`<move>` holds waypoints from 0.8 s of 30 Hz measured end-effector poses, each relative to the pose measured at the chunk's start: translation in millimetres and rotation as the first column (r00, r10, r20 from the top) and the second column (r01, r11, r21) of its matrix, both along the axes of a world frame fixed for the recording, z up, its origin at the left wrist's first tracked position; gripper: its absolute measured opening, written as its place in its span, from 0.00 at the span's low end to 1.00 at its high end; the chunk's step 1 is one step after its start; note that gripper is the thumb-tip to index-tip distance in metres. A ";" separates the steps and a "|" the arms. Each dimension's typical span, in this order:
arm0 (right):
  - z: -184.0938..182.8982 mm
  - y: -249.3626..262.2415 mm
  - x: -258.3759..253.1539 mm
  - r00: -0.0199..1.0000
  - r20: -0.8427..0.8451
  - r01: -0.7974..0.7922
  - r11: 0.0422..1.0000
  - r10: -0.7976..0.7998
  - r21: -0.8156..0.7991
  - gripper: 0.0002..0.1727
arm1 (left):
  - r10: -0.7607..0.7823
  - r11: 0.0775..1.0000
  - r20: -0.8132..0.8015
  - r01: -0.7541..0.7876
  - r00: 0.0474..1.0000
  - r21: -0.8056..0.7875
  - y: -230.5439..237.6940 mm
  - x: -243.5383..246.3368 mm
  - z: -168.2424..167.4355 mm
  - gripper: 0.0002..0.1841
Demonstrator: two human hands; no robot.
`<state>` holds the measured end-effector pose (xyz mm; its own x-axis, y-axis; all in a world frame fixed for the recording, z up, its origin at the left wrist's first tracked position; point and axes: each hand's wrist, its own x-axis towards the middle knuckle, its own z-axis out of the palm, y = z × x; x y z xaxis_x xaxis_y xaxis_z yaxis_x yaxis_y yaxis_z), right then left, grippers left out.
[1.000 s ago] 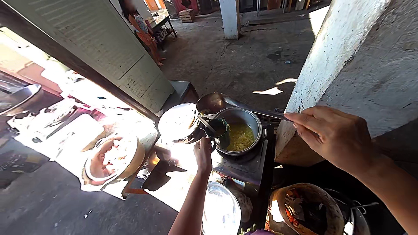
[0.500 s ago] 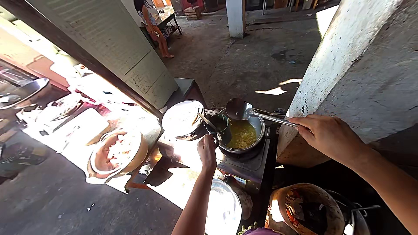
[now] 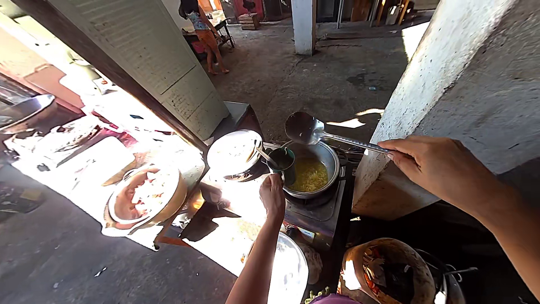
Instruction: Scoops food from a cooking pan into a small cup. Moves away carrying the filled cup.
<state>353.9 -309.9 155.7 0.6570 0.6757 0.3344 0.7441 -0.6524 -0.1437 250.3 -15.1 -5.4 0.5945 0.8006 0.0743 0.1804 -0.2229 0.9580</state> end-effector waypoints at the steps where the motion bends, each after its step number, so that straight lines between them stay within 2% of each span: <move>1: -2.1 4.4 1.7 1.000 0.001 0.013 1.000 -0.013 -0.015 0.15 | -0.013 0.999 0.048 0.016 0.999 -0.050 0.2 -0.6 -2.3 0.23; 5: -23.1 18.6 8.6 0.989 -0.126 0.058 0.986 -0.077 -0.153 0.15 | -0.046 0.981 0.183 0.079 0.982 -0.178 -4.8 -3.0 1.1 0.23; 9: -31.8 23.9 6.6 0.963 -0.253 0.028 0.972 -0.089 -0.234 0.17 | -0.059 0.993 0.186 0.077 0.981 -0.094 -5.5 -4.3 1.9 0.22; 11: -28.1 22.1 4.2 0.972 -0.228 0.017 0.981 -0.061 -0.191 0.16 | -0.060 0.998 0.104 0.063 0.993 -0.031 -4.8 -7.6 4.2 0.21; 14: -14.8 15.2 2.9 0.989 -0.143 -0.026 0.999 0.023 -0.024 0.15 | -0.045 0.999 0.010 0.045 0.999 0.026 -2.7 -11.9 4.9 0.21; 16: -6.6 11.9 6.1 0.994 -0.098 -0.053 0.997 0.058 0.051 0.15 | -0.037 0.999 -0.001 0.037 0.999 0.025 -0.9 -12.8 3.3 0.21; 18: -3.5 16.5 9.9 0.997 -0.063 -0.037 0.998 0.040 0.046 0.15 | -0.031 0.999 0.019 0.031 0.999 0.007 0.6 -13.5 1.0 0.22; 21: -15.4 39.4 14.0 0.995 -0.051 0.074 0.985 -0.083 -0.157 0.15 | -0.019 0.998 0.075 0.023 0.997 -0.053 3.6 -17.4 -3.2 0.21; 24: -42.4 73.1 15.9 0.984 -0.078 0.109 0.882 -0.163 -0.458 0.20 | 0.013 0.987 0.161 0.013 0.987 -0.159 4.3 -23.9 3.2 0.22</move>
